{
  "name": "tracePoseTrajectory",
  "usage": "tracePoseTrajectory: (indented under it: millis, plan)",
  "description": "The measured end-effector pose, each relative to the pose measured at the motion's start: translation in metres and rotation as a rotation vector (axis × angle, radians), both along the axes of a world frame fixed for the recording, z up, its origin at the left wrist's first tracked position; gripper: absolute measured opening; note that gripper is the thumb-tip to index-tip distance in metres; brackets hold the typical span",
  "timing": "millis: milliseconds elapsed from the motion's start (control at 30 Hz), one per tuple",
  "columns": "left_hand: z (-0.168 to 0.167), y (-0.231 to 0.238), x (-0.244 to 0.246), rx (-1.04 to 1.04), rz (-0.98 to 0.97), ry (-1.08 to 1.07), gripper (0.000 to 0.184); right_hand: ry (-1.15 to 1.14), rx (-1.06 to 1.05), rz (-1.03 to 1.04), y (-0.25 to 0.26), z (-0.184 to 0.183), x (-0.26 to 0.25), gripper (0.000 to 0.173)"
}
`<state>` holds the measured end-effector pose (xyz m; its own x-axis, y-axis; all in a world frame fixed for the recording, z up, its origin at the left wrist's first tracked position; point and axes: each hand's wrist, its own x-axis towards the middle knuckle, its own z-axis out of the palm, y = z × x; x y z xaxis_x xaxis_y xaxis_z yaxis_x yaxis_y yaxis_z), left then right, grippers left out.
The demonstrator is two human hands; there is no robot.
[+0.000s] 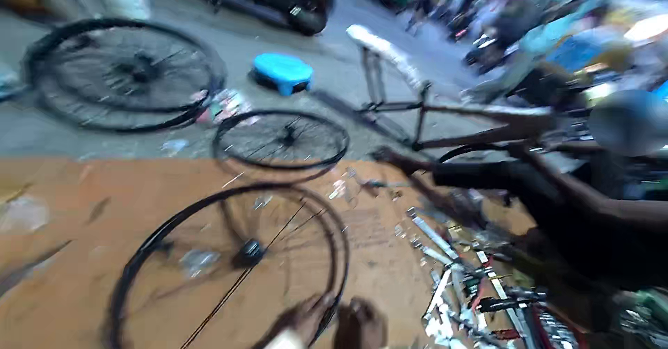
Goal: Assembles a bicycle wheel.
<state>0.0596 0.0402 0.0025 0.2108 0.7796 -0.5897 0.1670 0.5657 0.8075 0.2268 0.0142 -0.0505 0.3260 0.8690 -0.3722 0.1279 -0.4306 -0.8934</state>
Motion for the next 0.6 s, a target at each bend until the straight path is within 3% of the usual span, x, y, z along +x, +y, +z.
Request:
tracePoseTrajectory:
  millis: [33, 267, 367, 500, 600]
  plan:
    - [0.033, 0.008, 0.007, -0.201, 0.072, 0.072, 0.040, 0.011, 0.008, 0.005, -0.001, -0.006, -0.002, 0.022]
    - [-0.042, 0.011, -0.010, -0.178, 0.071, 0.046, 0.044, 0.178, 0.000, -0.034, 0.005, -0.030, -0.009, 0.021]
    - [-0.051, 0.013, -0.011, -0.150, -0.022, 0.160, 0.049, 0.146, -0.027, -0.016, 0.012, -0.029, -0.016, 0.018]
    - [-0.058, 0.009, -0.006, -0.152, 0.050, 0.095, 0.047, 0.172, -0.028, -0.027, 0.018, -0.026, -0.029, 0.012]
    - [-0.063, 0.012, -0.006, -0.145, -0.016, 0.181, 0.051, 0.162, -0.006, -0.019, 0.018, -0.025, -0.034, 0.011]
